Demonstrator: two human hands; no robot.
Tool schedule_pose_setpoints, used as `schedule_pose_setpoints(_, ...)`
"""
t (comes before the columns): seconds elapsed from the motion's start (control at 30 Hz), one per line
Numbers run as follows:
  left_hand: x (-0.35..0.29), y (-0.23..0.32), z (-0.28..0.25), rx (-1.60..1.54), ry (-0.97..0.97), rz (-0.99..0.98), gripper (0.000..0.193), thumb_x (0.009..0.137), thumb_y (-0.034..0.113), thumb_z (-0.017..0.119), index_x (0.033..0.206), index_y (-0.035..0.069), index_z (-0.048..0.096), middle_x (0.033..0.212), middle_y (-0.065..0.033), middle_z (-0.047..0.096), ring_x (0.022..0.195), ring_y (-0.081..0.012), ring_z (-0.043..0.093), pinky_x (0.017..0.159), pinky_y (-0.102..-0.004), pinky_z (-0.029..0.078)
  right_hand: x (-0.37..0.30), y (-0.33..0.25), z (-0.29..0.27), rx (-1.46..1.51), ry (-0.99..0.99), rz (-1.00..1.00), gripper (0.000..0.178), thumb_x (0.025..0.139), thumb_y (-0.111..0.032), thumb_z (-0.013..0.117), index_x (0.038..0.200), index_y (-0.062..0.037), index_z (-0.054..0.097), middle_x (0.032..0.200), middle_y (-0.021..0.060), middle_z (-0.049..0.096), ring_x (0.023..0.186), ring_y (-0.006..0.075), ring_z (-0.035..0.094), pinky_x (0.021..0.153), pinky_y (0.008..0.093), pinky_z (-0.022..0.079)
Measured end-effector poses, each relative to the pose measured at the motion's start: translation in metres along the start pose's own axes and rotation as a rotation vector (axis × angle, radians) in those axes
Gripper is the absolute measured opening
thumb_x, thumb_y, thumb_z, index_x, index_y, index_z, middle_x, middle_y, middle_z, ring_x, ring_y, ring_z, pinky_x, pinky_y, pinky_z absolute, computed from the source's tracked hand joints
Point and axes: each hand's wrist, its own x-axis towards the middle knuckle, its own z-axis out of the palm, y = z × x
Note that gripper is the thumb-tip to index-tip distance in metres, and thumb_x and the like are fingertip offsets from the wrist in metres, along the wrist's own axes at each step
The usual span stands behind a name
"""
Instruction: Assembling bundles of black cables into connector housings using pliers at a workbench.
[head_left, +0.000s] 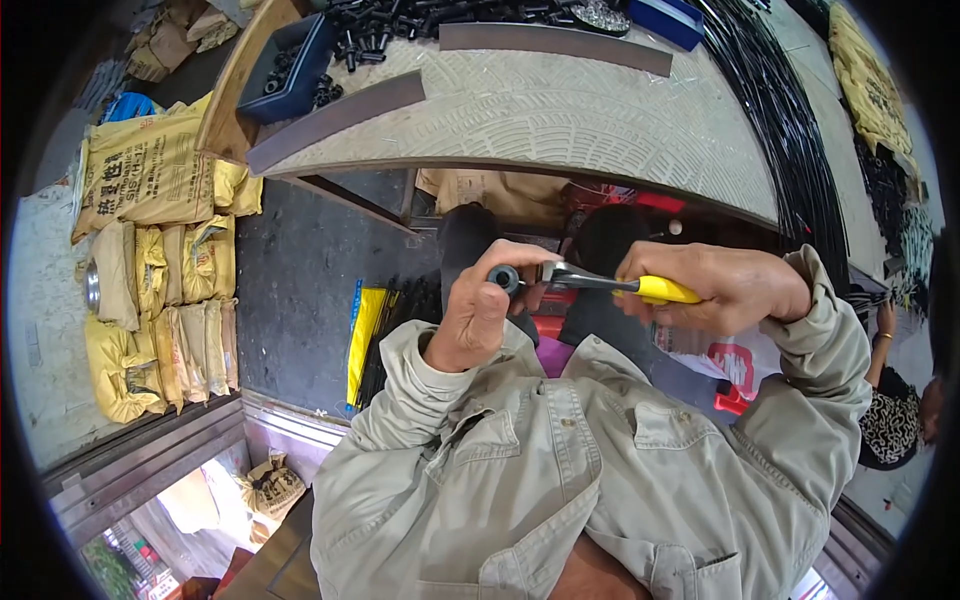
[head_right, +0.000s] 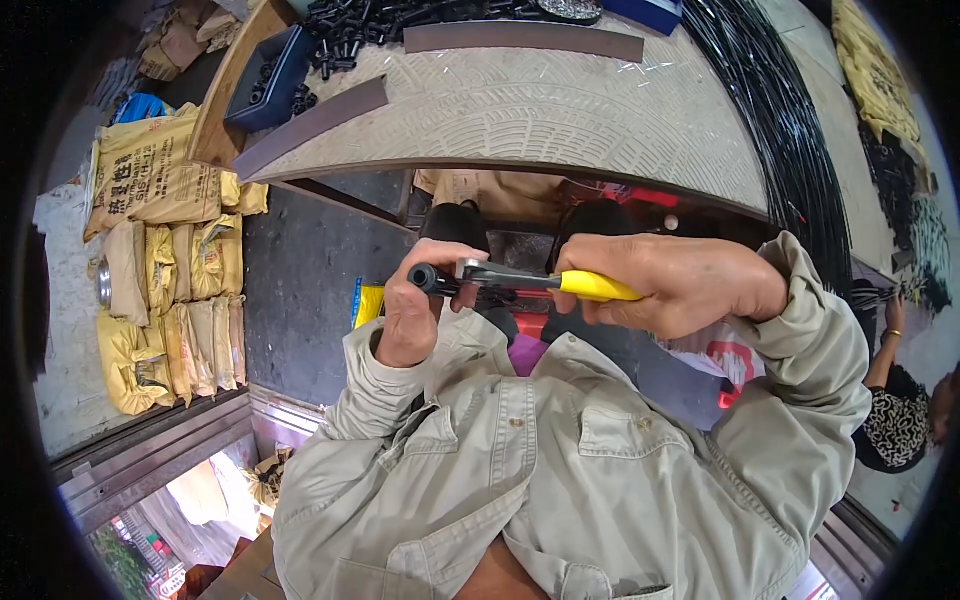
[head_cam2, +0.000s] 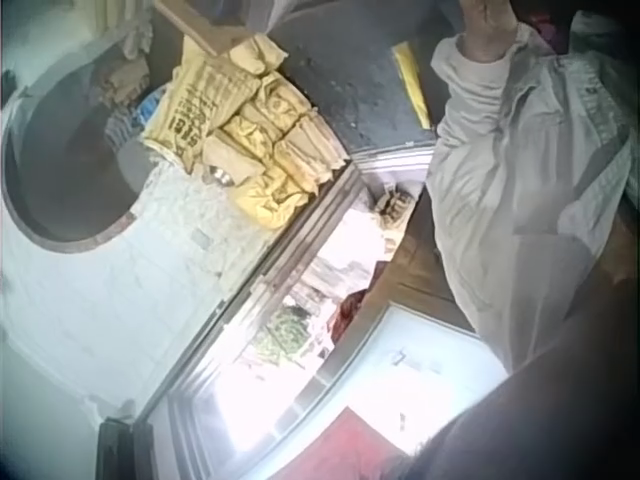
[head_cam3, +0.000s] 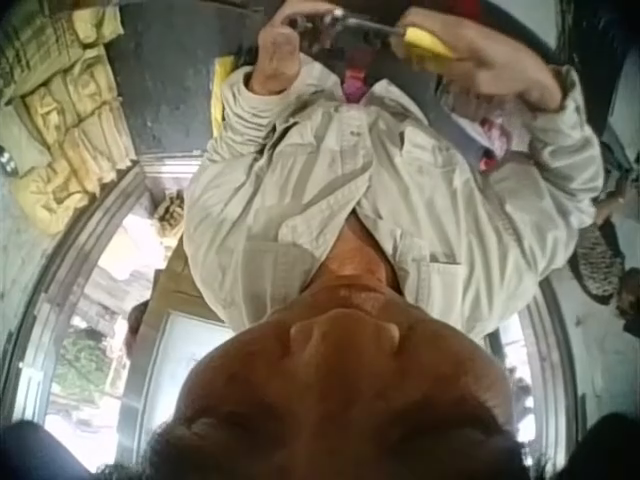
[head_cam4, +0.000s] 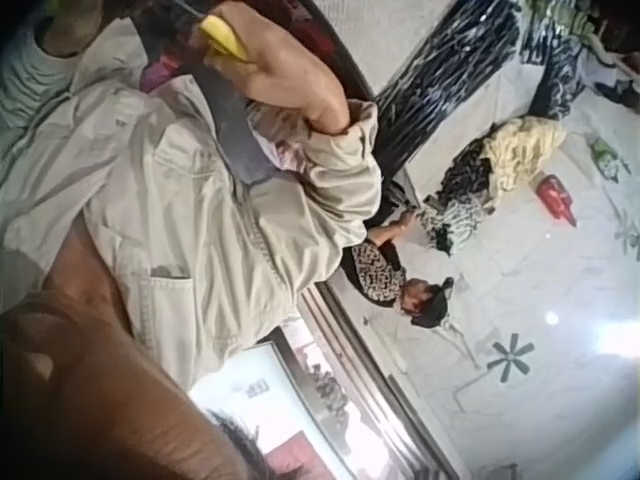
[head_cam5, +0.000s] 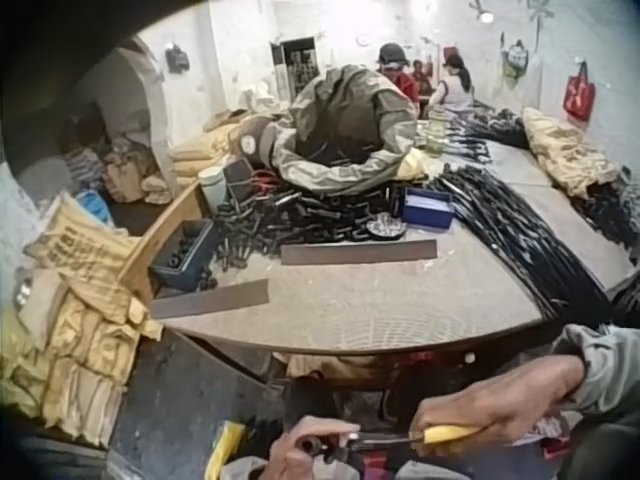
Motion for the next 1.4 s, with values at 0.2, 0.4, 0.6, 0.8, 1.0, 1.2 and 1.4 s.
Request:
schedule_pose_setpoints(0.2, 0.003, -0.001, 0.005, -0.011, -0.086, 0.010, 0.060, 0.090, 0.054, 0.031, 0.106, -0.001, 0.050, 0.084, -0.0046, 0.052, 0.063, -0.0074, 0.045, 0.057, -0.0224, 0.037, -0.005, -0.012, -0.014, 0.158, -0.163, 0.287, 0.024, 0.074, 0.001, 0.055, 0.097, -0.0005, 0.048, 0.091, 0.0127, 0.050, 0.082, 0.0265, 0.054, 0.071, 0.0338, 0.041)
schedule_pose_setpoints(0.4, 0.004, -0.005, 0.010, 0.046, -0.024, 0.014, 0.057, 0.091, 0.051, 0.032, 0.108, -0.001, 0.048, 0.078, -0.0048, 0.050, 0.063, -0.0076, 0.044, 0.058, -0.0222, 0.037, 0.006, 0.000, -0.009, -0.062, -0.146, 0.119, 0.023, 0.073, 0.002, 0.054, 0.095, 0.0019, 0.047, 0.089, 0.0134, 0.048, 0.082, 0.0279, 0.051, 0.072, 0.0351, 0.040)
schedule_pose_setpoints(0.6, 0.000, 0.020, -0.033, 0.178, 0.634, 0.370, 0.060, 0.091, 0.052, 0.034, 0.116, -0.001, 0.043, 0.069, -0.0035, 0.046, 0.049, -0.0083, 0.038, 0.046, -0.0221, 0.034, 0.022, 0.021, -0.001, -0.451, 0.451, -0.002, 0.030, 0.077, -0.008, 0.061, 0.102, -0.0016, 0.045, 0.103, 0.0179, 0.047, 0.088, 0.0349, 0.052, 0.072, 0.0369, 0.043)
schedule_pose_setpoints(0.8, -0.071, 0.158, -0.092, 0.341, 1.161, 0.923, 0.061, 0.090, 0.046, 0.043, 0.132, 0.005, 0.028, 0.061, 0.0038, 0.029, 0.043, -0.0036, 0.022, 0.037, -0.0195, 0.014, -0.022, 0.122, -0.057, -0.996, 0.763, 0.454, 0.032, 0.075, -0.017, 0.064, 0.102, -0.0052, 0.049, 0.108, 0.0133, 0.049, 0.089, 0.0343, 0.055, 0.069, 0.0386, 0.045)
schedule_pose_setpoints(1.0, -0.082, 0.052, -0.119, 0.783, 0.868, 0.416, 0.055, 0.089, 0.035, 0.046, 0.127, -0.004, 0.036, 0.069, -0.0048, 0.050, 0.046, -0.0086, 0.036, 0.043, -0.0199, 0.030, -0.033, 0.133, -0.067, -0.911, 0.894, 0.382, 0.035, 0.077, -0.019, 0.064, 0.107, -0.0053, 0.051, 0.110, 0.0114, 0.050, 0.099, 0.0308, 0.050, 0.084, 0.0363, 0.041)
schedule_pose_setpoints(1.2, -0.110, -0.197, -0.188, 1.000, 0.385, -0.366, 0.060, 0.084, 0.014, 0.051, 0.137, 0.004, 0.024, 0.125, -0.0284, 0.042, 0.113, -0.0390, 0.045, 0.093, -0.0396, 0.036, -0.094, 0.150, -0.078, -1.154, 1.071, 0.913, 0.037, 0.077, -0.026, 0.064, 0.106, -0.0056, 0.052, 0.108, 0.0102, 0.051, 0.101, 0.0266, 0.049, 0.082, 0.0344, 0.039)
schedule_pose_setpoints(1.4, -0.087, -0.217, -0.134, 1.154, 0.255, -0.633, 0.078, 0.080, 0.024, 0.058, 0.142, 0.013, 0.013, 0.124, -0.0298, 0.041, 0.115, -0.0432, 0.039, 0.093, -0.0530, 0.028, -0.106, 0.177, -0.082, -1.111, 1.064, 1.172, 0.030, 0.076, -0.026, 0.063, 0.093, -0.0054, 0.050, 0.090, 0.0127, 0.053, 0.090, 0.0279, 0.053, 0.073, 0.0375, 0.046)
